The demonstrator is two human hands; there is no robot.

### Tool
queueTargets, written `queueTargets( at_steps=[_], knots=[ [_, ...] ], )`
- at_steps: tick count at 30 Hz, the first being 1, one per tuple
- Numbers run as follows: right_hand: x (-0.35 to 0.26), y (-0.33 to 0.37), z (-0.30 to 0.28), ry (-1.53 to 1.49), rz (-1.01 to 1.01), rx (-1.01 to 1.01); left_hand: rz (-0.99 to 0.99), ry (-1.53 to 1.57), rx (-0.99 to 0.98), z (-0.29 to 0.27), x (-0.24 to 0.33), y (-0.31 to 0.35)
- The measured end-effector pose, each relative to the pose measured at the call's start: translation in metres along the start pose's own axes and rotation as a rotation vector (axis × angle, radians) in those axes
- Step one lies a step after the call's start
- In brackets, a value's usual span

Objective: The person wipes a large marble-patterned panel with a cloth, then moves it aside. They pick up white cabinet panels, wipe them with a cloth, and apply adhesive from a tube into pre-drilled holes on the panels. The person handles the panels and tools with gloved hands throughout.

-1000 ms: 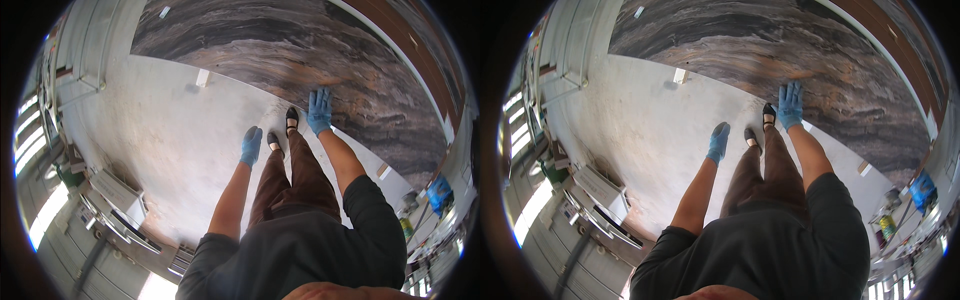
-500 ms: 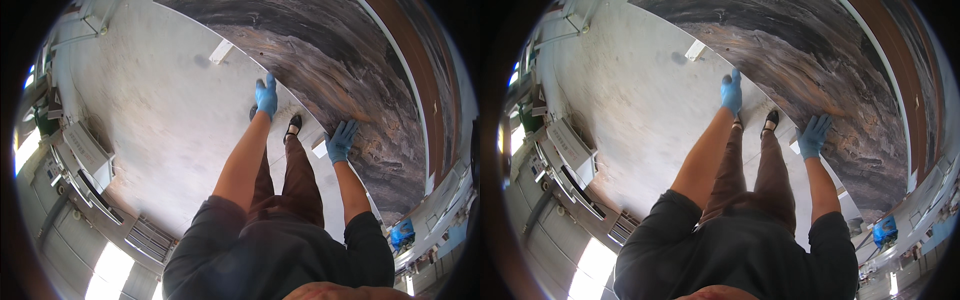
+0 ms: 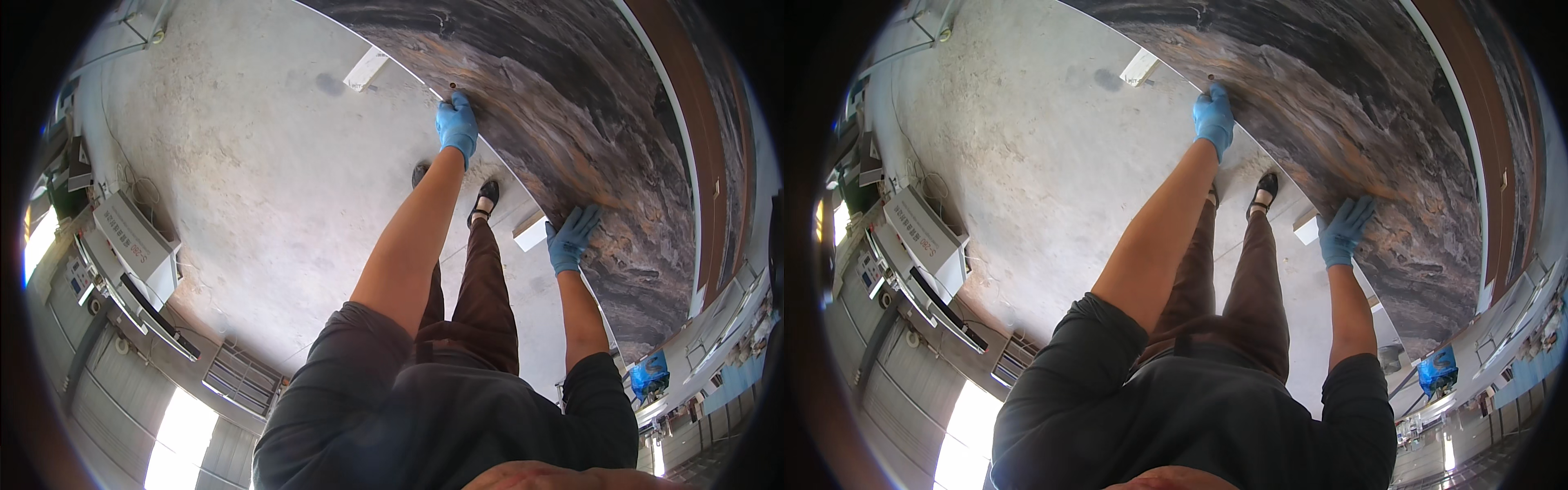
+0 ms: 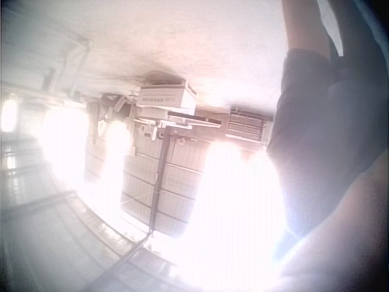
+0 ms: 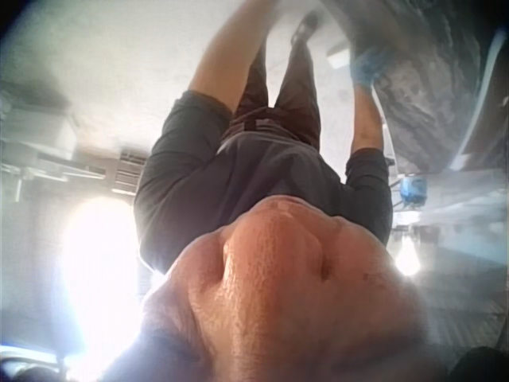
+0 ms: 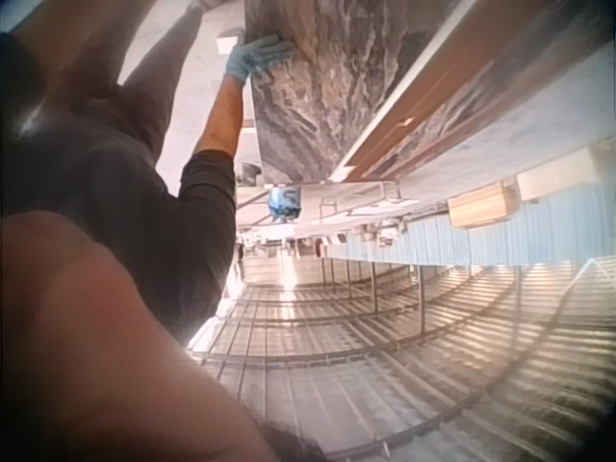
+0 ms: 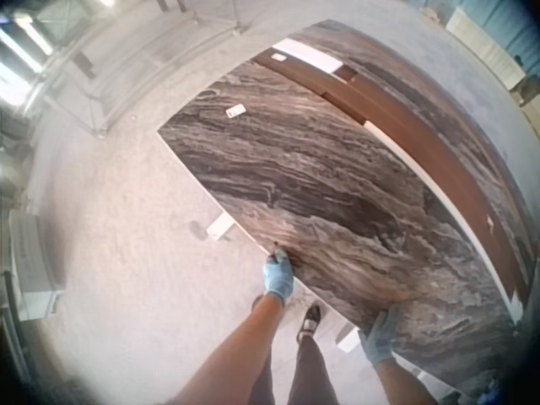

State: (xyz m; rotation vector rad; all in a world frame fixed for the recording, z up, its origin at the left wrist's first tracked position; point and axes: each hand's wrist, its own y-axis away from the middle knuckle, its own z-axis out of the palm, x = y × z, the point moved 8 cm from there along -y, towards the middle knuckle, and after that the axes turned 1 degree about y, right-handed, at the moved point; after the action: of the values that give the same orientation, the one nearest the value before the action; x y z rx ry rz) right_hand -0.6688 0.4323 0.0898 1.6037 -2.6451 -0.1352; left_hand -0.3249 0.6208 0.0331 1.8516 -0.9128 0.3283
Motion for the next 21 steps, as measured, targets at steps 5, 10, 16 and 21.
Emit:
queueTargets(
  at_steps=[5,10,16,21],
  knots=[
    [-0.020,-0.004,-0.016,0.028,0.003,-0.106,-0.035,0.089,-0.052,-0.013,-0.010,-0.012],
    [-0.054,-0.018,-0.063,-0.013,0.003,-0.146,-0.061,0.080,-0.187,-0.047,0.005,-0.020],
    [-0.083,-0.140,-0.118,-0.046,-0.049,0.062,-0.040,0.151,-0.097,-0.119,0.067,-0.097],
    [-0.052,-0.354,-0.108,-0.140,0.043,0.203,0.074,0.321,0.025,-0.136,0.162,-0.199]
  ],
)
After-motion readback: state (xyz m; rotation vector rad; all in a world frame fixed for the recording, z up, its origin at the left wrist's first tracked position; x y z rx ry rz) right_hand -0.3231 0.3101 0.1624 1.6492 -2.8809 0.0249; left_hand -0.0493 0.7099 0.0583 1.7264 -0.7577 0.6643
